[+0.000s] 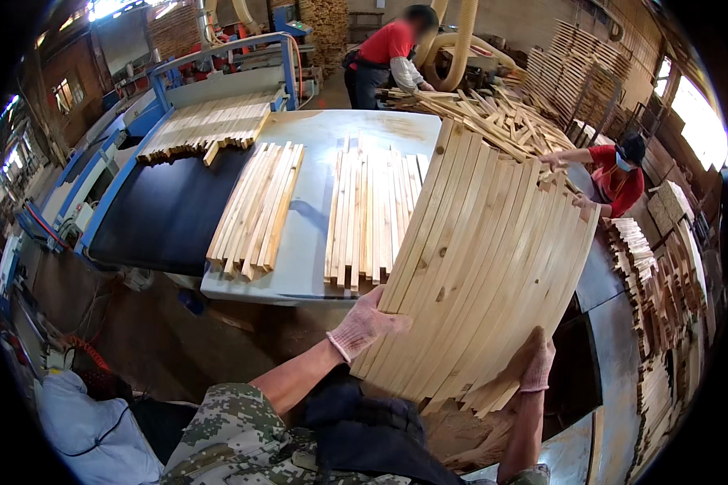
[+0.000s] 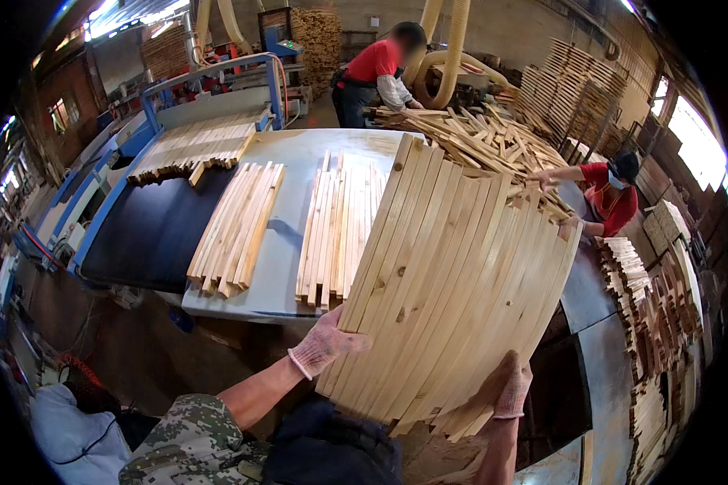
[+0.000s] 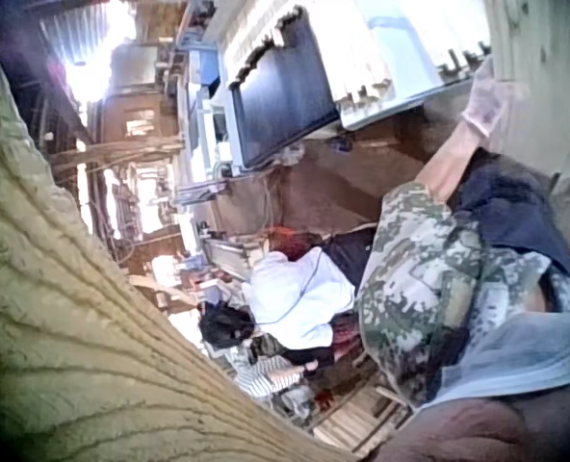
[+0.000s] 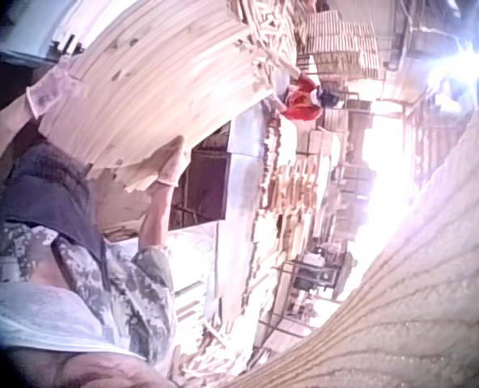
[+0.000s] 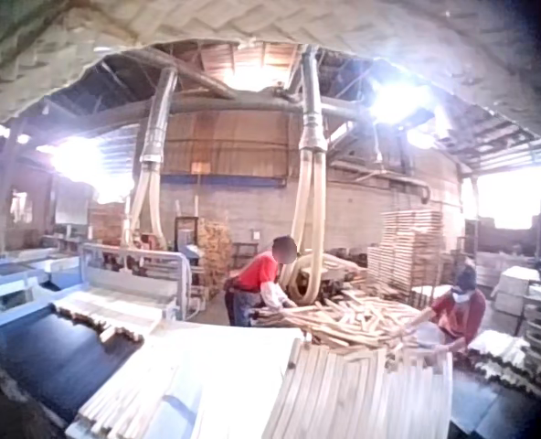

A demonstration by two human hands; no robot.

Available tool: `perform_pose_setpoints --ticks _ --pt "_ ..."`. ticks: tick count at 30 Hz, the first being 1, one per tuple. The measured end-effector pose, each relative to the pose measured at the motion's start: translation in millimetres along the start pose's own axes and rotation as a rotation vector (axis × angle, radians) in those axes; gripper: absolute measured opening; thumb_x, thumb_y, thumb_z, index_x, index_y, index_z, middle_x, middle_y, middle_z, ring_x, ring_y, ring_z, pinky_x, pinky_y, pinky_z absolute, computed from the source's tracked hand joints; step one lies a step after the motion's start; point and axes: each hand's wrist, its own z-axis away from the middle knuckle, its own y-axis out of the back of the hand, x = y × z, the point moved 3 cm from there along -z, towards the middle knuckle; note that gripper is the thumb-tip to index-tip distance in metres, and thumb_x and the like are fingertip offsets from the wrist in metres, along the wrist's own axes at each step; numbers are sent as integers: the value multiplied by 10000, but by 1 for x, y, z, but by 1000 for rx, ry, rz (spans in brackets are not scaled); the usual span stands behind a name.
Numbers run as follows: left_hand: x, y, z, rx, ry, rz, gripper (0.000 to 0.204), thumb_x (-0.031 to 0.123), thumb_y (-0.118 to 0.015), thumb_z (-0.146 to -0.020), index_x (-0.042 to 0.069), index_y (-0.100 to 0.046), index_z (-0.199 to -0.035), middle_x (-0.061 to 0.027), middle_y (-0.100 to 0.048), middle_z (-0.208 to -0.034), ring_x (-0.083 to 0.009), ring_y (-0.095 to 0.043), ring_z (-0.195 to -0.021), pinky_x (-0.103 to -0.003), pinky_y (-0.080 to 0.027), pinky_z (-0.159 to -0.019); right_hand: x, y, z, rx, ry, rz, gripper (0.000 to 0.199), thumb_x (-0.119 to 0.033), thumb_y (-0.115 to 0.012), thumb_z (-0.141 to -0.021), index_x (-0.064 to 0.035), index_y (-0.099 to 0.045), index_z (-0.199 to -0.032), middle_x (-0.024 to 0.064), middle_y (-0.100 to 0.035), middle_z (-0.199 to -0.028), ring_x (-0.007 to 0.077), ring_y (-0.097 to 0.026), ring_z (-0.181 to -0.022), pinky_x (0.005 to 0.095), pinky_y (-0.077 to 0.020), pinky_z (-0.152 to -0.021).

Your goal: The person gathers bundles of thin wooden strips from a metal table and places them onto a conveyor belt. They also pick up stray wooden strips from the floor and arrange the wood on the table and belt.

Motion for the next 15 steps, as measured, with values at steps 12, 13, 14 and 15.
perform_pose_setpoints --ticks 12,13,14,15 --pt "-15 -54 -130 87 52 -68 513 186 -859 -874 -31 -621 -1273 -70 -746 -1016 -126 -700 -920 -300 -584 -803 -34 24 -164 -129 -126 210 438 -397 -789 -942 -5 -726 -1127 1 -715 -978 113 -645 -854 275 -511 -771" --pt "-18 -63 -140 96 53 -15 508 190 -860 -873 -33 -626 -1265 -72 -748 -1018 -128 -701 -920 -300 -584 -805 -30 23 -174 -159 -120 157 433 -391 -794 -936 -5 -727 -1121 4 -719 -979 115 -652 -859 277 -515 -779" --pt "-16 -71 -150 106 54 37 504 194 -862 -872 -35 -631 -1257 -74 -750 -1019 -130 -703 -920 -301 -584 -807 -30 18 -183 -130 -125 108 421 -389 -796 -934 -10 -732 -1105 17 -727 -991 121 -666 -872 282 -523 -796" --pt "-15 -79 -163 118 55 90 499 198 -863 -871 -37 -636 -1249 -77 -752 -1021 -132 -704 -920 -302 -583 -808 -25 24 -200 -161 -141 106 420 -392 -797 -933 -14 -730 -1104 22 -727 -997 126 -671 -871 286 -529 -791"
